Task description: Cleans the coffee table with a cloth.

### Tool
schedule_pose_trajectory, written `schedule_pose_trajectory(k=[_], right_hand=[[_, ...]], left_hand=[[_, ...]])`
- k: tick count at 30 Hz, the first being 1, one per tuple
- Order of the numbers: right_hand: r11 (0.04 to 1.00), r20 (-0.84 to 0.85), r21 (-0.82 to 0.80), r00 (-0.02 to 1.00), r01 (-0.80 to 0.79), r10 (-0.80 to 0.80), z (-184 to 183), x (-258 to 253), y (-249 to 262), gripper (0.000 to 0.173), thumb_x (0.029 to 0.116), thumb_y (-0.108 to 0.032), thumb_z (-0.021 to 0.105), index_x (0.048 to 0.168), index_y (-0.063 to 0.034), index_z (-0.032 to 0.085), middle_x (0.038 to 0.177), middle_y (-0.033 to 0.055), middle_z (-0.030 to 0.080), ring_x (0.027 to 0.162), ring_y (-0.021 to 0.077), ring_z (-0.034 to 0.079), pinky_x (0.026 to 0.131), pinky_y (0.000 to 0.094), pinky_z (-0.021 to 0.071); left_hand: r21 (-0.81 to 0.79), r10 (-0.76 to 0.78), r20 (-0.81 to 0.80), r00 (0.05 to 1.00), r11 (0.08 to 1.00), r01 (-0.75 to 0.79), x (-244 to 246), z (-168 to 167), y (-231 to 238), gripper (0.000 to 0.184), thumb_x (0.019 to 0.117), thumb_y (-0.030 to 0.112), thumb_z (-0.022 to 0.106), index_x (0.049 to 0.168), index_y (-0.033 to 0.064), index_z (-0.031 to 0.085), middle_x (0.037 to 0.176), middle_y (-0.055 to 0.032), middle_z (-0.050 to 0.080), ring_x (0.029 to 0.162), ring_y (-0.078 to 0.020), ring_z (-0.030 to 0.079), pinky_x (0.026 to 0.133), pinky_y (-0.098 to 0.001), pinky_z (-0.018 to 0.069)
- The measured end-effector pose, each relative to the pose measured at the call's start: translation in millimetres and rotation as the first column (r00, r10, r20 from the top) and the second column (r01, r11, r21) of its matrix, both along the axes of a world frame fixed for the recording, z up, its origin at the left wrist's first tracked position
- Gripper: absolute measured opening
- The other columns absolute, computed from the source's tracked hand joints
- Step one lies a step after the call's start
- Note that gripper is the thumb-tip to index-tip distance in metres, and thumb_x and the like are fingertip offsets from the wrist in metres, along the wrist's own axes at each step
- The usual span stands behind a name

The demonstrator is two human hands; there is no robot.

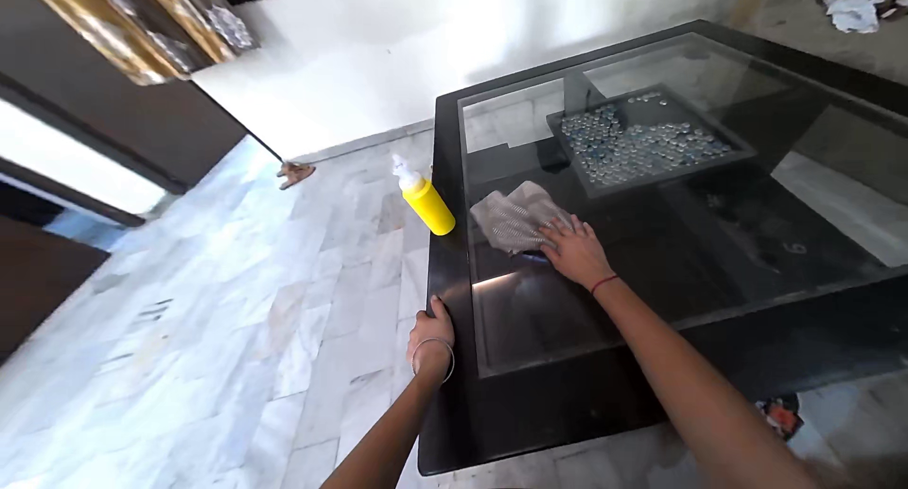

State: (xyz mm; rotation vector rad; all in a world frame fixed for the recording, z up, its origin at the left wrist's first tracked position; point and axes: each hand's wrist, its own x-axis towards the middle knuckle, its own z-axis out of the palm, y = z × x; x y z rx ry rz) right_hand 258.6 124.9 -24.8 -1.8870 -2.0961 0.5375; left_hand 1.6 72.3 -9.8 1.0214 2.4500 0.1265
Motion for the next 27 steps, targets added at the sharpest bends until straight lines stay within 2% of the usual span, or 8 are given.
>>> schedule_pose_trajectory(k=[5, 10, 13, 15, 18, 22, 24, 27], right_hand=[[0.939, 0.008, 0.068, 0.941, 0.337, -0.338, -5.5, 78.1, -1.2, 0.05, 0.11, -0.036, 0.046, 0.153, -0.0092, 0.05, 0.163, 0.0222, 0.037, 0.154, 0.0477, 0.025, 0.124, 0.0624, 0.0186], [0.659, 0.047, 0.143, 0.66, 0.739, -0.75, -10.9, 198.8, -60.6, 0.058, 0.109, -0.042, 0.046, 0.151, -0.0017, 0.048, 0.157, 0.0355, 0.037, 0.146, 0.0588, 0.031, 0.112, 0.0758, 0.0281], [0.481, 0.044, 0.102, 0.479, 0.871, -0.877, -5.7, 244.1, -97.9, 0.061, 0.1104, -0.043, 0.04, 0.154, -0.0011, 0.043, 0.159, 0.0359, 0.033, 0.149, 0.0554, 0.029, 0.117, 0.0706, 0.0239], [0.447, 0.012, 0.131, 0.45, 0.885, -0.893, -16.5, 265.0, -104.1, 0.058, 0.1101, -0.04, 0.042, 0.151, 0.0005, 0.047, 0.158, 0.0354, 0.036, 0.148, 0.0541, 0.032, 0.117, 0.0696, 0.027], [0.49, 0.058, 0.136, 0.487, 0.861, -0.871, -20.4, 256.6, -86.4, 0.055, 0.1092, -0.036, 0.046, 0.145, 0.0059, 0.051, 0.149, 0.0406, 0.043, 0.139, 0.0598, 0.041, 0.107, 0.0733, 0.0361], [0.666, 0.094, -0.044, 0.667, 0.745, -0.739, 14.7, 175.1, -41.0, 0.053, 0.1095, -0.036, 0.049, 0.136, 0.0092, 0.056, 0.137, 0.0417, 0.053, 0.128, 0.0601, 0.052, 0.098, 0.0739, 0.0426], [0.794, 0.067, -0.013, 0.793, 0.608, -0.606, 18.7, 122.9, -21.9, 0.051, 0.1084, -0.034, 0.053, 0.138, 0.0075, 0.057, 0.139, 0.0381, 0.054, 0.131, 0.0557, 0.052, 0.102, 0.0706, 0.0424], [0.945, 0.009, -0.009, 0.945, 0.328, -0.327, 20.2, 42.9, -11.0, 0.051, 0.1076, -0.032, 0.055, 0.146, 0.0012, 0.054, 0.156, 0.0283, 0.045, 0.146, 0.0481, 0.039, 0.117, 0.0638, 0.0322]], left_hand=[[0.015, 0.0, 0.004, 1.0, 1.0, 0.0, -1.5, -1.2, -0.5, 0.07, 0.1115, 0.054, 0.019, 0.142, 0.004, 0.057, 0.137, -0.025, 0.063, 0.132, -0.0397, 0.059, 0.106, -0.0595, 0.046], [0.021, -0.005, 0.019, 1.0, 1.0, 0.005, -3.1, -2.8, -1.7, 0.07, 0.1119, 0.053, 0.018, 0.144, 0.0031, 0.055, 0.139, -0.0258, 0.062, 0.134, -0.0409, 0.057, 0.107, -0.0606, 0.045], [0.021, -0.006, 0.018, 1.0, 1.0, 0.005, -2.3, -2.4, -2.6, 0.069, 0.112, 0.052, 0.018, 0.143, 0.0035, 0.055, 0.137, -0.0258, 0.063, 0.133, -0.0413, 0.058, 0.105, -0.0605, 0.0463], [0.011, -0.008, 0.013, 1.0, 1.0, 0.008, -2.5, -2.1, -2.7, 0.068, 0.1119, 0.053, 0.019, 0.144, 0.005, 0.055, 0.136, -0.0247, 0.064, 0.132, -0.0405, 0.059, 0.105, -0.0596, 0.0471], [0.012, -0.001, 0.006, 1.0, 1.0, 0.001, -0.9, -2.5, -1.6, 0.066, 0.1121, 0.052, 0.02, 0.144, 0.006, 0.055, 0.134, -0.0239, 0.065, 0.13, -0.0396, 0.061, 0.104, -0.0594, 0.0473], [0.013, -0.005, -0.005, 1.0, 1.0, 0.005, 0.3, -1.0, -3.3, 0.065, 0.112, 0.052, 0.021, 0.143, 0.0056, 0.056, 0.132, -0.0246, 0.066, 0.129, -0.0402, 0.062, 0.103, -0.0602, 0.0479], [0.002, -0.007, -0.008, 1.0, 1.0, 0.007, 1.3, 0.8, -2.9, 0.065, 0.1119, 0.052, 0.021, 0.143, 0.0061, 0.056, 0.133, -0.0239, 0.066, 0.129, -0.0399, 0.061, 0.103, -0.0597, 0.0478], [0.018, 0.01, -0.001, 1.0, 1.0, -0.01, 2.8, 3.1, -4.4, 0.066, 0.1115, 0.053, 0.023, 0.142, 0.0057, 0.057, 0.131, -0.0244, 0.067, 0.129, -0.04, 0.061, 0.103, -0.0598, 0.0477]])
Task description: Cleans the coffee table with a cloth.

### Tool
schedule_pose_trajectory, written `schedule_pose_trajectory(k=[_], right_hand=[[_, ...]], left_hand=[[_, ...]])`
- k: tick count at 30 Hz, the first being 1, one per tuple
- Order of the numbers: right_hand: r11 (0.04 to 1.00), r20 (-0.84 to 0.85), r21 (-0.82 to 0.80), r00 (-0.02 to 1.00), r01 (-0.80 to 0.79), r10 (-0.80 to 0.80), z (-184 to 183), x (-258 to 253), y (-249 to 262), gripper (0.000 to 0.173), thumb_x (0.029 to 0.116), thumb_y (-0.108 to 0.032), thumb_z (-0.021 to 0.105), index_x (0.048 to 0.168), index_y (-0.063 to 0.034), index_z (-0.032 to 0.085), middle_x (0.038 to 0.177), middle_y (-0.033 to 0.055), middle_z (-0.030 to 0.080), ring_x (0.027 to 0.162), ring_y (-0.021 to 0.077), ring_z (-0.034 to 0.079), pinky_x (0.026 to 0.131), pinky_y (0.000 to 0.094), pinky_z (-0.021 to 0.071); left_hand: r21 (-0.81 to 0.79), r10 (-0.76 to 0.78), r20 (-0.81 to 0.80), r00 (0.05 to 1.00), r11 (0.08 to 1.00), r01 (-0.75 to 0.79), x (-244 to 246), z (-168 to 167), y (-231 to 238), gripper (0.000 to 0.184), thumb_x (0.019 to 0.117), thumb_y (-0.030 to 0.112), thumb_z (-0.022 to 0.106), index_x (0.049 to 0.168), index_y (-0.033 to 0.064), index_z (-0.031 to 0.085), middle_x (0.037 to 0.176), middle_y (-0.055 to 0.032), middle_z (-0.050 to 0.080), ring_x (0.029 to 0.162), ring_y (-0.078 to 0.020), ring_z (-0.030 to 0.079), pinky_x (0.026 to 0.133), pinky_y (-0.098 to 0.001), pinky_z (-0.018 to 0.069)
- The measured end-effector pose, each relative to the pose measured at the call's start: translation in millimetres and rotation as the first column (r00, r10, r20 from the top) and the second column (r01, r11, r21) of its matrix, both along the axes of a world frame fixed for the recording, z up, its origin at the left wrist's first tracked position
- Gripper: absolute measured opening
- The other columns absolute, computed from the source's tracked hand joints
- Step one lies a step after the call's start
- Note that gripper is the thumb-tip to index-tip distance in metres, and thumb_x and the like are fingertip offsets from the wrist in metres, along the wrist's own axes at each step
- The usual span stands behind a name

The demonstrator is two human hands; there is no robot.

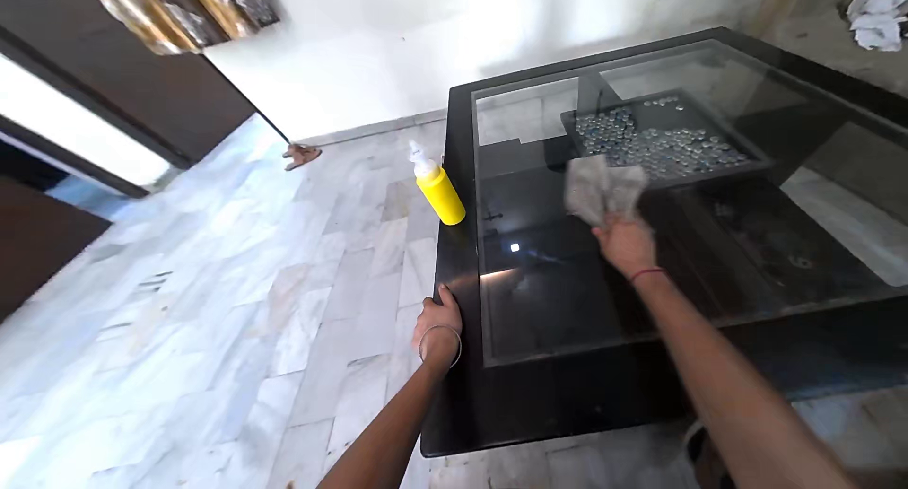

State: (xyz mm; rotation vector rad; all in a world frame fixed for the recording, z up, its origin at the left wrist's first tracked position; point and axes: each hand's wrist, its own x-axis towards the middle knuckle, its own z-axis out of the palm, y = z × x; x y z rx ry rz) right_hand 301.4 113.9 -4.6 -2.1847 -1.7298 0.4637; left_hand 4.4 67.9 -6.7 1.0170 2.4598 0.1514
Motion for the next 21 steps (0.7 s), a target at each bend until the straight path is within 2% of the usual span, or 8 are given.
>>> schedule_pose_trajectory(k=[2, 5, 7, 9, 13, 15, 17, 21], right_hand=[[0.974, -0.004, -0.039, 0.975, -0.223, 0.223, 2.8, -46.4, -9.1, 0.051, 0.1082, -0.033, 0.053, 0.15, -0.0036, 0.051, 0.161, 0.0223, 0.04, 0.151, 0.044, 0.033, 0.121, 0.0597, 0.028], [0.831, -0.011, -0.055, 0.833, -0.553, 0.554, -0.3, -89.8, -34.5, 0.05, 0.1087, -0.034, 0.051, 0.152, -0.0088, 0.05, 0.163, 0.017, 0.04, 0.153, 0.0397, 0.032, 0.124, 0.0549, 0.025], [0.722, 0.005, -0.037, 0.723, -0.69, 0.691, -5.7, -100.6, -50.0, 0.049, 0.1088, -0.034, 0.051, 0.152, -0.0118, 0.051, 0.163, 0.013, 0.042, 0.153, 0.0348, 0.034, 0.126, 0.0507, 0.0237], [0.675, 0.003, -0.036, 0.676, -0.737, 0.737, -8.1, -93.9, -56.2, 0.047, 0.1095, -0.032, 0.049, 0.152, -0.0115, 0.052, 0.164, 0.0118, 0.041, 0.154, 0.0331, 0.032, 0.127, 0.0493, 0.0222], [0.817, 0.034, -0.043, 0.817, -0.575, 0.576, -7.8, -38.6, -45.7, 0.047, 0.1102, -0.032, 0.048, 0.152, -0.0111, 0.051, 0.163, 0.0127, 0.042, 0.151, 0.0361, 0.038, 0.122, 0.0535, 0.0295], [0.915, 0.07, -0.033, 0.912, -0.402, 0.403, -7.0, 3.7, -42.4, 0.047, 0.11, -0.032, 0.049, 0.151, -0.0093, 0.053, 0.16, 0.0151, 0.045, 0.146, 0.0402, 0.044, 0.116, 0.0585, 0.0364], [0.983, 0.087, -0.025, 0.979, -0.182, 0.184, -7.2, 49.9, -46.3, 0.048, 0.1095, -0.033, 0.05, 0.149, -0.006, 0.053, 0.156, 0.0192, 0.049, 0.141, 0.0441, 0.049, 0.112, 0.0635, 0.0392], [0.981, 0.198, -0.06, 0.965, 0.187, -0.171, -0.8, 124.5, -75.4, 0.049, 0.1088, -0.035, 0.051, 0.141, 0.0008, 0.058, 0.14, 0.0321, 0.058, 0.13, 0.0526, 0.054, 0.103, 0.0703, 0.042]], left_hand=[[0.008, 0.004, 0.012, 1.0, 1.0, -0.004, 0.9, 1.0, -1.2, 0.067, 0.1114, 0.054, 0.023, 0.142, 0.0045, 0.056, 0.133, -0.0256, 0.065, 0.129, -0.0406, 0.061, 0.104, -0.06, 0.0472], [0.023, 0.001, -0.002, 1.0, 1.0, -0.001, 0.7, -1.6, -1.1, 0.068, 0.1114, 0.054, 0.023, 0.14, 0.0043, 0.058, 0.133, -0.0258, 0.065, 0.129, -0.0411, 0.061, 0.103, -0.061, 0.047], [0.025, -0.004, -0.005, 1.0, 1.0, 0.005, 1.5, -1.5, -1.5, 0.066, 0.1119, 0.052, 0.023, 0.14, 0.0041, 0.058, 0.133, -0.0265, 0.065, 0.13, -0.0419, 0.06, 0.103, -0.0615, 0.0471], [0.026, -0.017, -0.009, 1.0, 1.0, 0.017, 2.3, -1.1, -2.2, 0.064, 0.1125, 0.05, 0.024, 0.139, 0.0037, 0.058, 0.133, -0.027, 0.065, 0.129, -0.0427, 0.06, 0.103, -0.0619, 0.0471], [0.049, -0.017, -0.004, 1.0, 0.999, 0.017, 0.0, -3.5, -3.0, 0.069, 0.1112, 0.054, 0.022, 0.14, 0.0024, 0.058, 0.134, -0.0279, 0.064, 0.131, -0.0438, 0.059, 0.104, -0.0631, 0.0463], [0.053, -0.021, -0.004, 1.0, 0.998, 0.021, -0.6, -3.8, -3.8, 0.071, 0.1113, 0.054, 0.022, 0.14, 0.0008, 0.058, 0.134, -0.0287, 0.063, 0.131, -0.0443, 0.059, 0.104, -0.0631, 0.0462], [0.048, -0.029, -0.001, 1.0, 0.998, 0.029, -0.2, -3.0, -4.1, 0.071, 0.1114, 0.054, 0.02, 0.139, 0.0001, 0.058, 0.135, -0.0298, 0.062, 0.131, -0.0451, 0.058, 0.104, -0.0637, 0.0458], [0.056, -0.021, 0.011, 1.0, 0.998, 0.02, 0.8, -1.1, -4.1, 0.07, 0.1117, 0.053, 0.021, 0.14, -0.0001, 0.057, 0.135, -0.0302, 0.062, 0.131, -0.045, 0.058, 0.103, -0.0638, 0.0454]])
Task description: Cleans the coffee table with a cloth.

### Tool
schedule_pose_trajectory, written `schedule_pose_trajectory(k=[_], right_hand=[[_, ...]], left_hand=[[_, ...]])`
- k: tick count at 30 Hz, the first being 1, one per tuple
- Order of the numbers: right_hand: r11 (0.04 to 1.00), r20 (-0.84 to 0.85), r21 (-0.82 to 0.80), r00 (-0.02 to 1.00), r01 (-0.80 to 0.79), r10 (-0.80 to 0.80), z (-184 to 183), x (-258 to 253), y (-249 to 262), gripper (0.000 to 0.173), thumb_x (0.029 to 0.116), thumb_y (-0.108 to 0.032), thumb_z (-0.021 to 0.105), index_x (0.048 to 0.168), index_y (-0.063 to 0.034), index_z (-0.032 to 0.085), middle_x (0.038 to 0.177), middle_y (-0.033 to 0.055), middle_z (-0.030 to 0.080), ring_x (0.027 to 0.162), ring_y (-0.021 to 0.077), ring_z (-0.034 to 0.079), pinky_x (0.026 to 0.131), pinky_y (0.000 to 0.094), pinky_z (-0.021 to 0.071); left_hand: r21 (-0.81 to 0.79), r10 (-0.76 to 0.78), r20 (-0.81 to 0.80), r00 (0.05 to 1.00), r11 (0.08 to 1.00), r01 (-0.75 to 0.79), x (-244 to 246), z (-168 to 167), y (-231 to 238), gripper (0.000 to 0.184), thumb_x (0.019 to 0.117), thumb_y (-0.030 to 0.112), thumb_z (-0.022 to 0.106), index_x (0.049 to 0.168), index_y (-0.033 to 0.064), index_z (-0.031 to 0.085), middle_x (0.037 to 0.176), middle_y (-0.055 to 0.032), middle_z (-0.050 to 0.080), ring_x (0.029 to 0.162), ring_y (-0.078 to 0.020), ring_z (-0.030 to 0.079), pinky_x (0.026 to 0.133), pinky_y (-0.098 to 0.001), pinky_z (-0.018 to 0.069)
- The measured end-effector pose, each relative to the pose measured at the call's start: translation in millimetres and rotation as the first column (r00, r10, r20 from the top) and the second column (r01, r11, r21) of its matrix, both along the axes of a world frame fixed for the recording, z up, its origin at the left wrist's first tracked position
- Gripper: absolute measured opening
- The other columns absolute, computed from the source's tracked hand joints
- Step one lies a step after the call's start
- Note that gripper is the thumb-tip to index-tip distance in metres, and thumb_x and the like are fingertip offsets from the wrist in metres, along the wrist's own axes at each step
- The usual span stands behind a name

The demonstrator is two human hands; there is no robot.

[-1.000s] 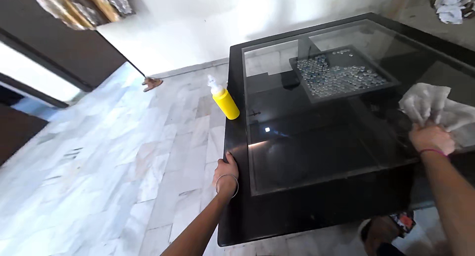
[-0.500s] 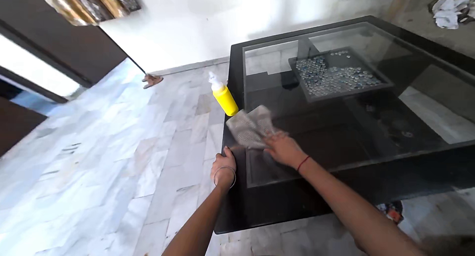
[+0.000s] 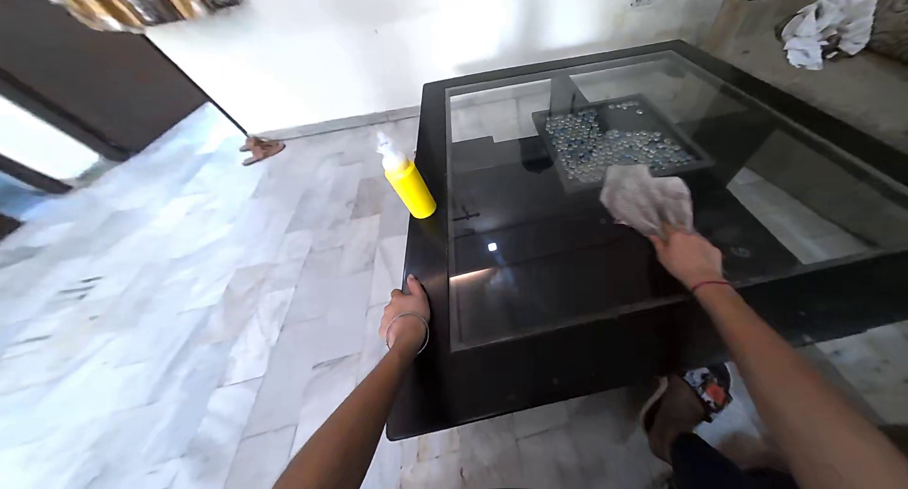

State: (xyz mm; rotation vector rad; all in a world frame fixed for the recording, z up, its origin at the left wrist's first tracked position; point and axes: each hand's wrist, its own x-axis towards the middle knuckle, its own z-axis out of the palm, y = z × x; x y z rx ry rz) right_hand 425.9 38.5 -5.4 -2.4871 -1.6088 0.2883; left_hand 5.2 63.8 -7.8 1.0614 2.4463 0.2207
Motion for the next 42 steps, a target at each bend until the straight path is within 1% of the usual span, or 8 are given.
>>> schedule_pose_trajectory(k=[4, 8, 11, 20, 27, 30, 35, 42], right_hand=[[0.99, 0.082, 0.006, 0.986, 0.144, -0.144, -2.8, 45.8, -23.6, 0.053, 0.1047, -0.037, 0.059, 0.136, 0.005, 0.06, 0.149, 0.0362, 0.047, 0.149, 0.0561, 0.028, 0.113, 0.082, 0.0142], [0.996, 0.072, 0.027, 0.994, 0.085, -0.087, -11.1, 65.4, -16.8, 0.07, 0.1047, -0.042, 0.058, 0.16, -0.0069, 0.035, 0.167, 0.0291, 0.021, 0.155, 0.0546, 0.01, 0.112, 0.0838, 0.0097], [0.997, -0.015, 0.037, 0.997, 0.07, -0.07, -18.2, 61.2, 6.2, 0.064, 0.1088, -0.035, 0.051, 0.163, -0.0093, 0.028, 0.166, 0.0321, 0.022, 0.151, 0.0588, 0.018, 0.11, 0.0832, 0.0164], [0.959, -0.069, 0.189, 0.971, -0.212, 0.228, -17.9, -52.6, 77.8, 0.047, 0.1064, -0.01, 0.049, 0.153, -0.0066, 0.049, 0.153, 0.0304, 0.046, 0.141, 0.0548, 0.042, 0.108, 0.0775, 0.0287], [0.736, -0.111, 0.144, 0.728, -0.662, 0.677, -6.7, -206.8, 48.3, 0.05, 0.1012, -0.011, 0.055, 0.148, -0.0279, 0.057, 0.158, 0.0178, 0.046, 0.145, 0.0436, 0.041, 0.112, 0.0682, 0.0304], [0.65, -0.143, 0.062, 0.637, -0.758, 0.757, 2.1, -223.4, 36.1, 0.049, 0.0999, -0.015, 0.057, 0.148, -0.0248, 0.058, 0.158, 0.0123, 0.046, 0.145, 0.037, 0.041, 0.111, 0.0626, 0.0325], [0.827, -0.074, 0.023, 0.824, -0.562, 0.562, 2.3, -157.7, 48.0, 0.047, 0.1001, -0.01, 0.056, 0.145, -0.024, 0.06, 0.151, 0.0138, 0.054, 0.144, 0.0384, 0.043, 0.109, 0.0661, 0.035], [0.997, -0.034, 0.076, 0.999, 0.023, -0.021, -7.0, 13.4, -4.0, 0.046, 0.0999, -0.01, 0.059, 0.145, -0.0196, 0.06, 0.148, 0.0237, 0.054, 0.139, 0.0513, 0.045, 0.097, 0.0766, 0.0386]], left_hand=[[0.01, 0.01, 0.014, 1.0, 1.0, -0.01, -2.2, -2.0, 2.6, 0.069, 0.112, 0.052, 0.021, 0.141, 0.0007, 0.056, 0.135, -0.0298, 0.062, 0.132, -0.0452, 0.058, 0.104, -0.064, 0.045], [-0.003, -0.003, 0.016, 1.0, 1.0, 0.003, -4.9, -3.8, 3.3, 0.069, 0.112, 0.052, 0.02, 0.143, 0.0014, 0.055, 0.135, -0.0293, 0.063, 0.131, -0.0449, 0.058, 0.104, -0.0636, 0.0456], [-0.021, -0.002, 0.017, 1.0, 1.0, 0.003, -5.8, -2.6, 4.2, 0.068, 0.1119, 0.053, 0.02, 0.144, 0.0033, 0.055, 0.135, -0.0273, 0.064, 0.131, -0.0429, 0.059, 0.104, -0.0622, 0.0463], [-0.055, 0.021, 0.028, 0.999, 0.998, -0.02, -4.2, -0.1, 5.7, 0.066, 0.1115, 0.054, 0.022, 0.143, 0.0054, 0.055, 0.133, -0.0253, 0.065, 0.13, -0.0407, 0.061, 0.104, -0.0607, 0.0466], [-0.047, 0.005, 0.021, 1.0, 0.999, -0.004, -3.1, -0.1, 3.3, 0.069, 0.1114, 0.054, 0.021, 0.143, 0.0034, 0.055, 0.135, -0.0268, 0.064, 0.131, -0.042, 0.06, 0.104, -0.0613, 0.0461], [-0.037, 0.007, 0.015, 1.0, 0.999, -0.006, -2.2, 0.1, 3.0, 0.069, 0.1114, 0.054, 0.021, 0.141, 0.0034, 0.057, 0.133, -0.027, 0.065, 0.13, -0.0428, 0.059, 0.104, -0.062, 0.0465], [-0.039, 0.009, -0.004, 1.0, 0.999, -0.009, -1.3, -1.0, 3.5, 0.07, 0.1111, 0.055, 0.021, 0.141, 0.0036, 0.057, 0.134, -0.0262, 0.065, 0.13, -0.0413, 0.06, 0.103, -0.0607, 0.0477], [-0.032, -0.011, -0.006, 1.0, 0.999, 0.01, -2.7, -1.6, 3.7, 0.069, 0.1116, 0.054, 0.02, 0.142, 0.0039, 0.056, 0.135, -0.0269, 0.063, 0.13, -0.0419, 0.06, 0.103, -0.0612, 0.0469]])
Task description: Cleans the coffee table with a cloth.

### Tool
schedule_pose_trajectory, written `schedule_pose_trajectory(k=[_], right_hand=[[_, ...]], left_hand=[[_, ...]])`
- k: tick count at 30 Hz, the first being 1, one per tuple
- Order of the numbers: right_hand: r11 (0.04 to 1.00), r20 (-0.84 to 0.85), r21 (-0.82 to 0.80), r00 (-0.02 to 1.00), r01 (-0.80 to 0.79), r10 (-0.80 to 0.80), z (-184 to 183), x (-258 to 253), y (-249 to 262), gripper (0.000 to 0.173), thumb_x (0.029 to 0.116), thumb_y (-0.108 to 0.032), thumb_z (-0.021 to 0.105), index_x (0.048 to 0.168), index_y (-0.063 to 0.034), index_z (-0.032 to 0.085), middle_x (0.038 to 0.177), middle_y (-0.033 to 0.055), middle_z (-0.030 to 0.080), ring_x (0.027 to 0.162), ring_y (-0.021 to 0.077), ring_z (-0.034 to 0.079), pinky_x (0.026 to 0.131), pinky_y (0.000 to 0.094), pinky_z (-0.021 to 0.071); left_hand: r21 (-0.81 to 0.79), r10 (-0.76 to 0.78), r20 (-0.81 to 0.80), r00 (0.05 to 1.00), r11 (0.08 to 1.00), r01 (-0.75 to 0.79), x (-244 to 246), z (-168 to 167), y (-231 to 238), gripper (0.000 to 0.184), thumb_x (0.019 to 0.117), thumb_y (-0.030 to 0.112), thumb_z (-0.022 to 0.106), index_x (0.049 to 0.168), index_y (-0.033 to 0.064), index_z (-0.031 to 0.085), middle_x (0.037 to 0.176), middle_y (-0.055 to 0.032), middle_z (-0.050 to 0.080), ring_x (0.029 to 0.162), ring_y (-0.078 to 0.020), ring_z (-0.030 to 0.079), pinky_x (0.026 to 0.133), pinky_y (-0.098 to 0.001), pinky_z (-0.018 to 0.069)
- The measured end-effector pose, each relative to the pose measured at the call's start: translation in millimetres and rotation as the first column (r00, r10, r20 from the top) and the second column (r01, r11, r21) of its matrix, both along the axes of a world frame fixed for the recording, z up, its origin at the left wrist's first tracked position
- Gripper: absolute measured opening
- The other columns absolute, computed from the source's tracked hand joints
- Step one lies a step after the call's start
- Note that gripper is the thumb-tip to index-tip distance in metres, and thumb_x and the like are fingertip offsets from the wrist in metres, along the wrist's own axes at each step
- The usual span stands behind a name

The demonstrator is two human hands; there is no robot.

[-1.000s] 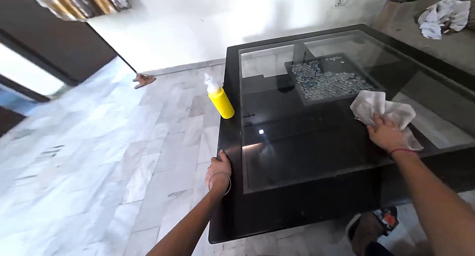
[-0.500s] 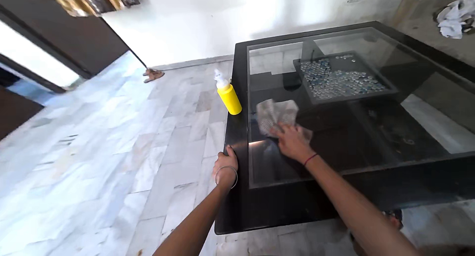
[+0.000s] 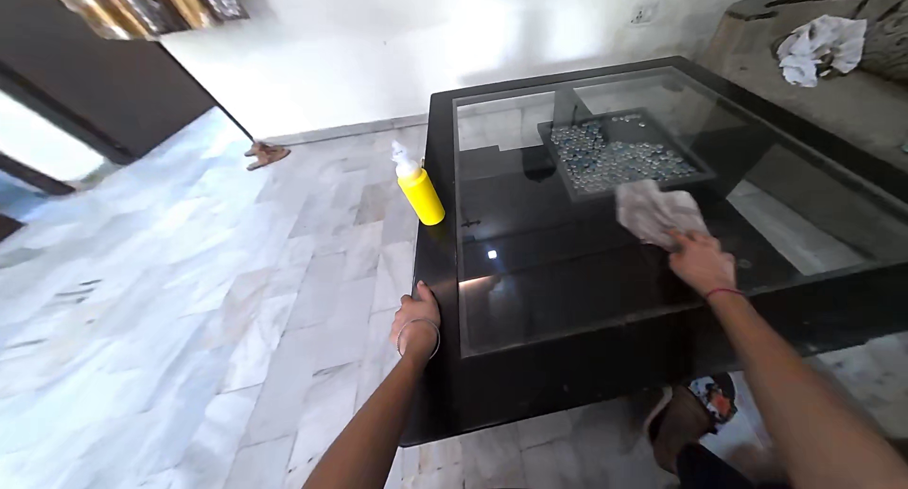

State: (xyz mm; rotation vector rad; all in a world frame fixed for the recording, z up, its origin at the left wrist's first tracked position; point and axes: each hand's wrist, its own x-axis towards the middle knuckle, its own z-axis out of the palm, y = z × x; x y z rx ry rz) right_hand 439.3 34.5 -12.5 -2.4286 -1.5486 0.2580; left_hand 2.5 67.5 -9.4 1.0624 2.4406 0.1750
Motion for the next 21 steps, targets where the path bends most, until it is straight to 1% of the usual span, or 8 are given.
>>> schedule_pose_trajectory(k=[2, 5, 7, 9, 12, 16, 18, 21], right_hand=[[0.983, -0.002, 0.054, 0.985, 0.173, -0.173, -6.8, 35.3, -29.1, 0.043, 0.101, -0.012, 0.059, 0.144, -0.0173, 0.061, 0.146, 0.0271, 0.054, 0.139, 0.0546, 0.042, 0.099, 0.0793, 0.0334], [0.945, -0.039, 0.094, 0.949, 0.314, -0.311, -10.0, 57.8, -48.7, 0.04, 0.1007, -0.01, 0.06, 0.14, -0.0113, 0.063, 0.146, 0.0311, 0.052, 0.14, 0.0571, 0.039, 0.101, 0.0796, 0.0304], [0.935, -0.087, 0.076, 0.937, 0.345, -0.339, -5.9, 46.5, -45.5, 0.038, 0.1001, -0.008, 0.06, 0.138, -0.008, 0.064, 0.145, 0.0329, 0.052, 0.139, 0.0579, 0.039, 0.102, 0.0782, 0.0319], [0.945, -0.097, 0.06, 0.944, 0.322, -0.315, -2.7, 19.2, -36.0, 0.039, 0.0997, -0.008, 0.061, 0.138, -0.0056, 0.063, 0.145, 0.0343, 0.051, 0.136, 0.0595, 0.042, 0.1, 0.0769, 0.0364], [0.98, -0.109, 0.063, 0.977, 0.191, -0.183, 3.7, -33.9, -20.6, 0.04, 0.0974, -0.006, 0.061, 0.137, -0.0052, 0.064, 0.143, 0.0319, 0.053, 0.133, 0.0568, 0.046, 0.099, 0.0726, 0.0414], [0.989, -0.143, 0.009, 0.978, -0.151, 0.151, 10.9, -116.7, -11.6, 0.045, 0.0978, -0.005, 0.058, 0.143, -0.0113, 0.062, 0.147, 0.0234, 0.054, 0.137, 0.0469, 0.047, 0.106, 0.0639, 0.0401], [0.937, -0.167, 0.027, 0.922, -0.349, 0.348, 9.1, -158.4, -18.2, 0.046, 0.0982, -0.006, 0.056, 0.143, -0.0158, 0.062, 0.15, 0.02, 0.053, 0.139, 0.0441, 0.046, 0.108, 0.0625, 0.0383], [0.789, -0.127, 0.076, 0.779, -0.61, 0.615, -0.5, -208.1, -33.6, 0.043, 0.0985, -0.013, 0.058, 0.14, -0.017, 0.064, 0.146, 0.0174, 0.057, 0.135, 0.0398, 0.051, 0.106, 0.059, 0.041]], left_hand=[[0.009, -0.002, 0.003, 1.0, 1.0, 0.002, -0.9, -0.6, 0.5, 0.068, 0.1118, 0.053, 0.02, 0.142, 0.0036, 0.056, 0.135, -0.0269, 0.064, 0.13, -0.0422, 0.06, 0.103, -0.0617, 0.0468], [0.009, -0.003, 0.002, 1.0, 1.0, 0.003, 0.0, 0.1, 0.5, 0.068, 0.1118, 0.053, 0.019, 0.143, 0.0042, 0.056, 0.136, -0.0267, 0.063, 0.131, -0.042, 0.059, 0.104, -0.0612, 0.0468], [0.006, 0.0, -0.003, 1.0, 1.0, 0.0, -0.1, -0.2, -0.8, 0.069, 0.1116, 0.053, 0.019, 0.143, 0.0045, 0.056, 0.136, -0.0264, 0.063, 0.132, -0.0418, 0.059, 0.104, -0.0611, 0.047], [0.006, -0.005, -0.003, 1.0, 1.0, 0.005, -1.1, -0.7, -0.5, 0.069, 0.1116, 0.053, 0.019, 0.143, 0.0038, 0.055, 0.138, -0.0262, 0.062, 0.132, -0.0415, 0.059, 0.104, -0.0609, 0.0467], [0.021, -0.02, -0.012, 1.0, 1.0, 0.02, -1.7, -2.8, -0.9, 0.069, 0.1119, 0.052, 0.018, 0.143, 0.0027, 0.055, 0.137, -0.0268, 0.063, 0.131, -0.042, 0.059, 0.104, -0.061, 0.0472], [0.014, -0.023, -0.03, 0.999, 1.0, 0.023, -2.2, -3.6, -1.9, 0.07, 0.1114, 0.054, 0.018, 0.143, 0.004, 0.056, 0.138, -0.026, 0.063, 0.132, -0.0412, 0.059, 0.104, -0.0606, 0.0471], [0.023, -0.022, -0.028, 0.999, 0.999, 0.022, -2.8, -4.7, -1.9, 0.071, 0.1113, 0.054, 0.017, 0.143, 0.0033, 0.056, 0.138, -0.0263, 0.062, 0.132, -0.0412, 0.059, 0.105, -0.0608, 0.0465], [0.046, -0.021, -0.012, 1.0, 0.999, 0.021, -1.7, -4.2, -4.3, 0.072, 0.1115, 0.054, 0.017, 0.142, 0.0012, 0.056, 0.138, -0.0279, 0.062, 0.132, -0.0427, 0.058, 0.105, -0.0614, 0.0463]])
